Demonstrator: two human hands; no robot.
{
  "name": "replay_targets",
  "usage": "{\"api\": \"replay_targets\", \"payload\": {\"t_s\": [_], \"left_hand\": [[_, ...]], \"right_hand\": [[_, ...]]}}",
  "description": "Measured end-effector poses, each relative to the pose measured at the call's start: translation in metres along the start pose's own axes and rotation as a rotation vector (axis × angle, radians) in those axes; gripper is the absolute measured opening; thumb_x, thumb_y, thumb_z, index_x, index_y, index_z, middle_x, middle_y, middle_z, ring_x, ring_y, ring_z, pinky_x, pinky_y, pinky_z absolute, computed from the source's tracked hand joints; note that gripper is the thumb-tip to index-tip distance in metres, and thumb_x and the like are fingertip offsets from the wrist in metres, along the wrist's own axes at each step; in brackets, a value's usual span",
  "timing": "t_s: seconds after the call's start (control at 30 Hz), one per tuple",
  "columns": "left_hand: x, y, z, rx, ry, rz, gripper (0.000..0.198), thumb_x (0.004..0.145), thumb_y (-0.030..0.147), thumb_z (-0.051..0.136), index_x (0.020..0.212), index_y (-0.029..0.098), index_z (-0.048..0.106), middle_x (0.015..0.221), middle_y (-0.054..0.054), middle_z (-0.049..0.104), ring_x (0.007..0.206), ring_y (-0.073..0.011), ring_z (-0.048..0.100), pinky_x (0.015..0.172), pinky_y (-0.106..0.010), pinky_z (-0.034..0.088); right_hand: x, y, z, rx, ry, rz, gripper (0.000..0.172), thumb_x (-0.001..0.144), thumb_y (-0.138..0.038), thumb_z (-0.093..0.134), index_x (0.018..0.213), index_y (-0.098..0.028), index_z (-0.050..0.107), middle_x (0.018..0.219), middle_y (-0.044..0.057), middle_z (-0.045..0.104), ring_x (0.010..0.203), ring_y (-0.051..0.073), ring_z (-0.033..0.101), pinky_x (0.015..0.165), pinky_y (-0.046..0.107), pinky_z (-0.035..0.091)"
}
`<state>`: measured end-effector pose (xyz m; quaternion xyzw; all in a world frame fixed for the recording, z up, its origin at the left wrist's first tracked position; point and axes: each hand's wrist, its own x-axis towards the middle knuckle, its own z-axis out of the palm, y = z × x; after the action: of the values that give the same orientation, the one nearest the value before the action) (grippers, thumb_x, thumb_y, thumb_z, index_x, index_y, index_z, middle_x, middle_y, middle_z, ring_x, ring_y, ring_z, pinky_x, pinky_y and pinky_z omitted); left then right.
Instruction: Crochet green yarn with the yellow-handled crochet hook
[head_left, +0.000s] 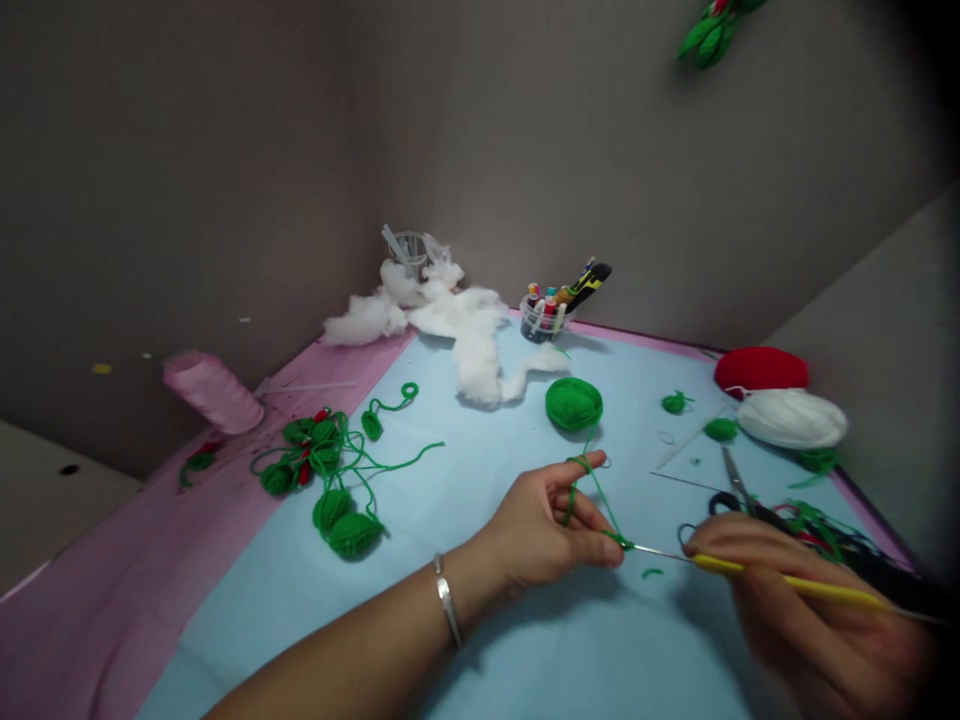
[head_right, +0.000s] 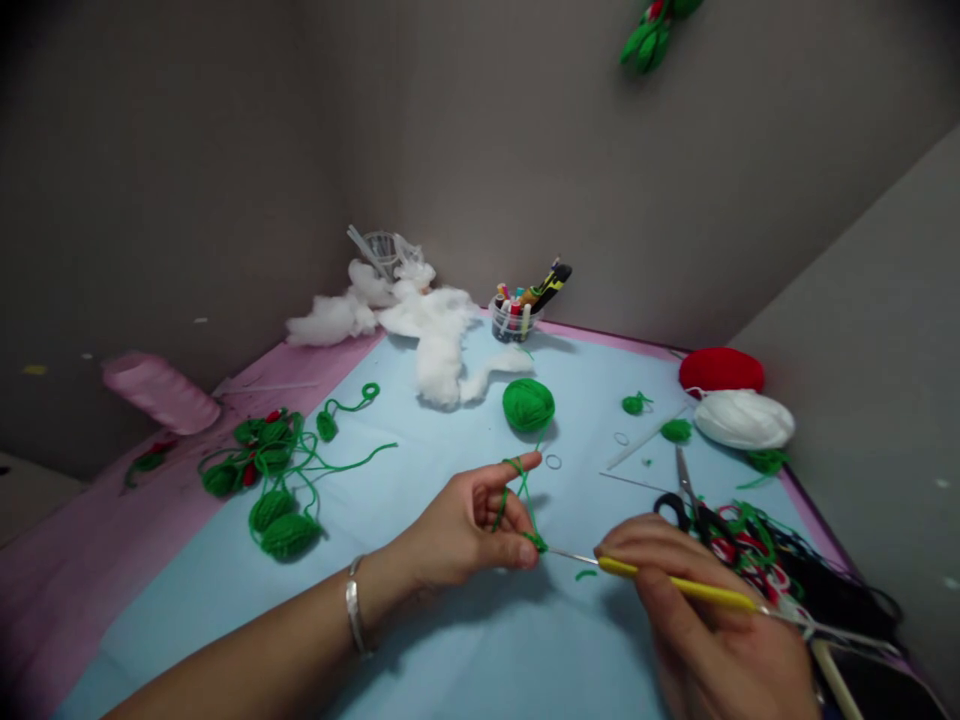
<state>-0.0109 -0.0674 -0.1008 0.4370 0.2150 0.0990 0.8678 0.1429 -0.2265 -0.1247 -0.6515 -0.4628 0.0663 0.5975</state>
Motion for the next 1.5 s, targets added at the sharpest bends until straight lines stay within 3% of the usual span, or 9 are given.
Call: {"api": "replay_targets", "payload": {"t_s": [0.1, 0.27, 0.4, 0.57, 0.8, 1.0, 1.1, 1.27, 1.5], "left_hand": [[0.001, -0.002, 0.002, -0.018, 0.005, -0.010, 0.132, 0.031, 0.021, 0.097, 0.149, 0.005, 0.040, 0.061, 0.007, 0.064, 0.056, -0.0074, 0.055, 0.063, -0.023, 0.044], [0.001, -0.007, 0.002, -0.072, 0.047, 0.010, 0.122, 0.029, 0.017, 0.098, 0.141, 0.007, 0.052, 0.068, 0.007, 0.063, 0.060, -0.0062, 0.056, 0.065, -0.022, 0.043], [0.001, -0.010, 0.004, -0.115, 0.075, 0.075, 0.112, 0.031, 0.020, 0.099, 0.134, 0.006, 0.059, 0.067, 0.006, 0.063, 0.059, -0.0069, 0.055, 0.063, -0.022, 0.042], [0.001, -0.013, 0.007, -0.117, 0.179, 0.103, 0.091, 0.035, 0.027, 0.099, 0.117, 0.003, 0.069, 0.063, 0.002, 0.065, 0.058, -0.0087, 0.057, 0.066, -0.025, 0.044], [-0.003, -0.010, 0.009, -0.169, 0.187, 0.094, 0.141, 0.033, 0.019, 0.098, 0.155, 0.010, 0.029, 0.063, 0.002, 0.069, 0.057, -0.0125, 0.061, 0.065, -0.026, 0.048], [-0.006, -0.008, 0.012, -0.145, 0.279, 0.154, 0.135, 0.037, 0.021, 0.097, 0.154, 0.008, 0.031, 0.059, 0.004, 0.067, 0.055, -0.0110, 0.058, 0.064, -0.025, 0.048], [-0.007, -0.006, 0.010, -0.221, 0.207, 0.083, 0.141, 0.037, 0.021, 0.097, 0.157, 0.009, 0.024, 0.061, 0.004, 0.068, 0.056, -0.0105, 0.059, 0.066, -0.024, 0.046], [-0.009, -0.005, 0.005, -0.331, -0.018, -0.110, 0.142, 0.037, 0.018, 0.097, 0.157, 0.010, 0.021, 0.060, 0.004, 0.067, 0.053, -0.0090, 0.058, 0.060, -0.021, 0.039], [-0.007, -0.003, -0.001, -0.276, -0.022, -0.071, 0.140, 0.038, 0.017, 0.096, 0.156, 0.006, 0.020, 0.064, 0.000, 0.070, 0.057, -0.0109, 0.058, 0.066, -0.024, 0.043]], "right_hand": [[0.003, -0.005, 0.019, 0.287, -0.011, 0.227, 0.020, 0.081, -0.043, 0.074, 0.076, -0.024, 0.079, 0.078, 0.008, 0.074, 0.074, 0.019, 0.072, 0.064, 0.024, 0.060], [-0.004, -0.020, 0.043, 0.477, 0.134, 0.700, 0.043, 0.055, -0.056, 0.090, 0.075, -0.020, 0.081, 0.086, 0.014, 0.077, 0.083, 0.023, 0.074, 0.074, 0.022, 0.059], [-0.006, -0.023, 0.046, 0.483, 0.230, 0.820, 0.046, 0.043, -0.054, 0.095, 0.073, -0.022, 0.080, 0.082, 0.009, 0.077, 0.073, 0.018, 0.073, 0.069, 0.018, 0.057], [-0.009, -0.015, 0.046, 0.323, 0.171, 0.613, 0.039, 0.058, -0.058, 0.088, 0.077, -0.026, 0.081, 0.091, 0.008, 0.078, 0.081, 0.019, 0.074, 0.069, 0.017, 0.058], [-0.021, -0.007, 0.033, -0.306, -0.011, -0.075, 0.018, 0.091, -0.033, 0.064, 0.101, -0.026, 0.077, 0.095, 0.004, 0.074, 0.079, 0.017, 0.072, 0.067, 0.020, 0.059], [-0.014, -0.009, 0.035, -0.486, -0.116, -0.444, 0.034, 0.096, -0.018, 0.057, 0.128, -0.027, 0.064, 0.099, 0.006, 0.068, 0.086, 0.018, 0.066, 0.074, 0.027, 0.053], [-0.010, -0.010, 0.031, -0.640, -0.123, -0.597, 0.049, 0.098, -0.021, 0.054, 0.146, -0.033, 0.052, 0.090, 0.004, 0.070, 0.077, 0.020, 0.064, 0.072, 0.033, 0.046], [-0.004, -0.015, 0.008, -0.635, -0.208, -0.665, 0.061, 0.095, -0.013, 0.057, 0.150, -0.039, 0.045, 0.096, 0.004, 0.073, 0.084, 0.022, 0.063, 0.083, 0.040, 0.040], [0.010, 0.001, -0.013, -0.359, -0.383, -0.564, 0.039, 0.096, -0.024, 0.059, 0.134, -0.034, 0.063, 0.103, 0.002, 0.071, 0.093, 0.020, 0.064, 0.078, 0.031, 0.050]]}}
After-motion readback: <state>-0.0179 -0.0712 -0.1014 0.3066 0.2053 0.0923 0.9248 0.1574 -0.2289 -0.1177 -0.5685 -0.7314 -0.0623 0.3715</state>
